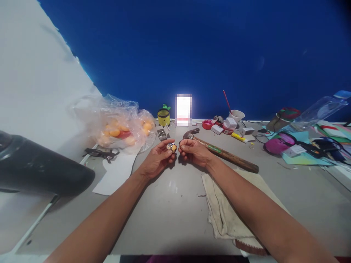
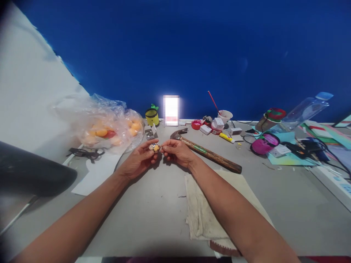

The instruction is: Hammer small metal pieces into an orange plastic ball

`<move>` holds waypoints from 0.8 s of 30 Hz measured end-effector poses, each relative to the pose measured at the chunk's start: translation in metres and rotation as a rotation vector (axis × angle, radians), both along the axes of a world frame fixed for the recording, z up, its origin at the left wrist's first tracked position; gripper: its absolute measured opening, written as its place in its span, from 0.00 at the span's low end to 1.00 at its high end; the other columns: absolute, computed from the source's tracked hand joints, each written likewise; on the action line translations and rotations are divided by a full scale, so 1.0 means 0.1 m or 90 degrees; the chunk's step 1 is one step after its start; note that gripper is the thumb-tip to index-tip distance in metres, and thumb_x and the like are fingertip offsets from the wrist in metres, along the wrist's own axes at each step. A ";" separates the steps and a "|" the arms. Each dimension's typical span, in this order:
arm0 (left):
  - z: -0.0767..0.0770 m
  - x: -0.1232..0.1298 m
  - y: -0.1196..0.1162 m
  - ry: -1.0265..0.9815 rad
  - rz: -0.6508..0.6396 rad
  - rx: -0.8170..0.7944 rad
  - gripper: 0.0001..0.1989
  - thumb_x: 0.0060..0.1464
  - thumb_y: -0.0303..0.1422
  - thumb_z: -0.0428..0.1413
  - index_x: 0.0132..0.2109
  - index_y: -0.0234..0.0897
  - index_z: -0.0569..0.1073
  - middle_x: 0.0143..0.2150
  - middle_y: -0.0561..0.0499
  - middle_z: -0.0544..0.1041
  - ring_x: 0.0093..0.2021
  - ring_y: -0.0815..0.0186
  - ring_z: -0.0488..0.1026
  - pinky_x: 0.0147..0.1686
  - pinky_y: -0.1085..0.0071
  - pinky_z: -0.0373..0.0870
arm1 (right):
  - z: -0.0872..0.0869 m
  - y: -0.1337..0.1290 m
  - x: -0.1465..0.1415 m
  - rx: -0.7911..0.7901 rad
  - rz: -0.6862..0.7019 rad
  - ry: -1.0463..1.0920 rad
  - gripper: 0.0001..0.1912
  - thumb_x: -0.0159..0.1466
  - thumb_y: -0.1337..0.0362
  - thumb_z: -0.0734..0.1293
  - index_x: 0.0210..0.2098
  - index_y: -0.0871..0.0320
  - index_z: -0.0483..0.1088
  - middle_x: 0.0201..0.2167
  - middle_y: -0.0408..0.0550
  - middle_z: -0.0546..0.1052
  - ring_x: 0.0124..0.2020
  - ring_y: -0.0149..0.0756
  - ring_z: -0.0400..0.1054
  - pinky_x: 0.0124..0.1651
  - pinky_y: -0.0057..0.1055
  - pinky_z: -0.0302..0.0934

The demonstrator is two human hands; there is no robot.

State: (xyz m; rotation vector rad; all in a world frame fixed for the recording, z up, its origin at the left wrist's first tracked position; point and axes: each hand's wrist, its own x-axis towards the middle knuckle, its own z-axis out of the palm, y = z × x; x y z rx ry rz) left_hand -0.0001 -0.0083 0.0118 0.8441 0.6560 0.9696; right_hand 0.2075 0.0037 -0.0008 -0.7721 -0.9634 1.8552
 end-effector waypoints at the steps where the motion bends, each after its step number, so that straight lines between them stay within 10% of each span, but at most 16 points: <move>1: 0.00 0.00 0.00 0.006 0.004 0.004 0.28 0.47 0.28 0.74 0.56 0.39 0.79 0.36 0.52 0.78 0.33 0.69 0.75 0.31 0.74 0.71 | 0.00 0.00 0.00 0.000 0.001 0.000 0.23 0.47 0.55 0.87 0.33 0.58 0.77 0.29 0.42 0.80 0.25 0.25 0.69 0.27 0.22 0.64; 24: -0.04 0.04 0.00 0.121 0.099 0.064 0.28 0.40 0.30 0.76 0.49 0.38 0.78 0.40 0.51 0.82 0.36 0.66 0.79 0.35 0.71 0.75 | -0.01 0.01 -0.01 -0.011 0.005 -0.016 0.23 0.46 0.56 0.87 0.33 0.58 0.77 0.28 0.42 0.80 0.23 0.25 0.69 0.26 0.23 0.65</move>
